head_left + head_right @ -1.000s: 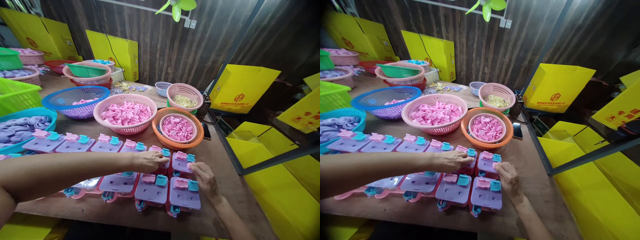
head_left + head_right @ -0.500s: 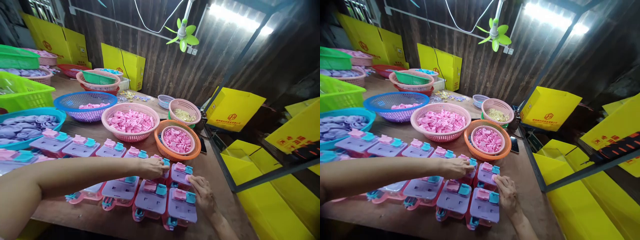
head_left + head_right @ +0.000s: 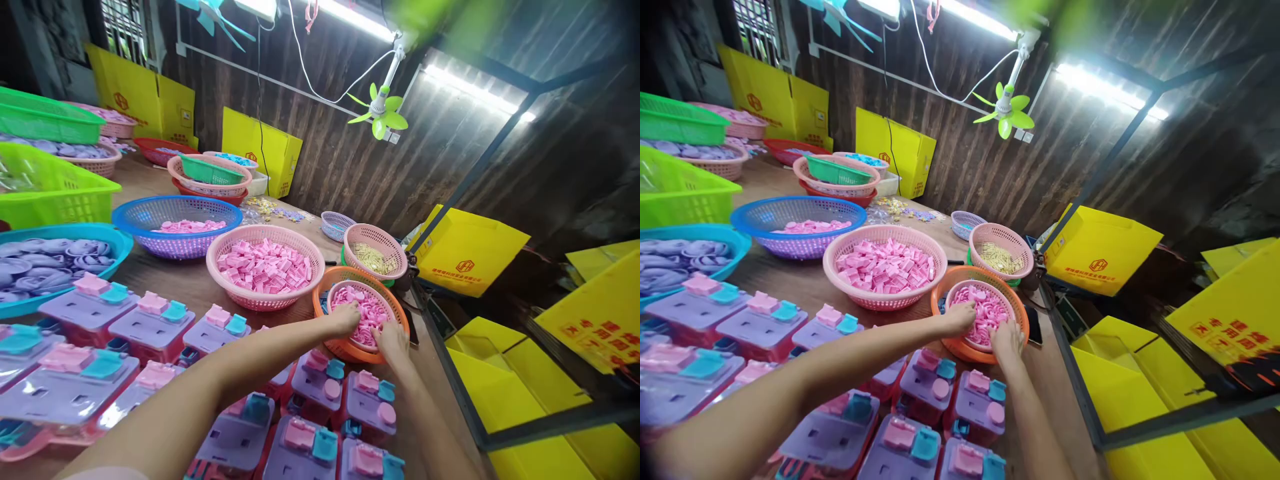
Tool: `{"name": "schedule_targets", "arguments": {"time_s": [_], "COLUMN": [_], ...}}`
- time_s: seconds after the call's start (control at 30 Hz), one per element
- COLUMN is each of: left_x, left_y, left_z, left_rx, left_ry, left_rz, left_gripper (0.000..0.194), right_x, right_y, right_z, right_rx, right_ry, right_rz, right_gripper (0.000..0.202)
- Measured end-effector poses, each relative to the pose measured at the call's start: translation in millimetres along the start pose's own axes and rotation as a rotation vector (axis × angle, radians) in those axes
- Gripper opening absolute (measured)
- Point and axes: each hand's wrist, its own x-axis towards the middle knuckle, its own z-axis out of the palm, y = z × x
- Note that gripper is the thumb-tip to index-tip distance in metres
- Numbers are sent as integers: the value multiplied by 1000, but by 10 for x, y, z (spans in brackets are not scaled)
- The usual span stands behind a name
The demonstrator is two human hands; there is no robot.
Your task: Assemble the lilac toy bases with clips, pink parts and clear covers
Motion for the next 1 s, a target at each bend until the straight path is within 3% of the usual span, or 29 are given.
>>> {"name": "schedule_targets", "arguments": {"time_s": [0.13, 0.23, 0.37, 0.57, 0.63, 0.73, 0.87, 1.0], "left_x": [96, 57, -103, -504, -675, -1004, -1600, -2211], "left_y": [-92, -148, -217, -309, -346, -427, -586, -748], "left_z": [4, -114, -306, -548, -619, -729, -909, -1095], "left_rx": [-128, -287, -535, -1440, -1578, -1608, -1452, -1220], "left_ry": [-32, -16, -22, -64, -29, -18, -141, -152], "left_rz": [-66, -96, -143, -379, -408, -390, -322, -317], "left_gripper": [13, 9, 19, 19, 21, 23, 22, 25], "right_x": [-24, -33, -13, 2, -57, -260, -664, -957], "right_y": [23, 64, 83, -14, -170, -554, -1162, -1606], "right_z": [91, 58, 23, -54, -161, -403, -677, -638], "right_rx": [17, 79, 226, 488, 568, 724, 817, 694], "right_ry": [-21, -22, -21, -52, -101, -231, -383, -408], "right_rz": [10, 12, 23, 41, 26, -31, -186, -400], "right_gripper": [15, 17, 27, 37, 38, 35, 24, 9]}}
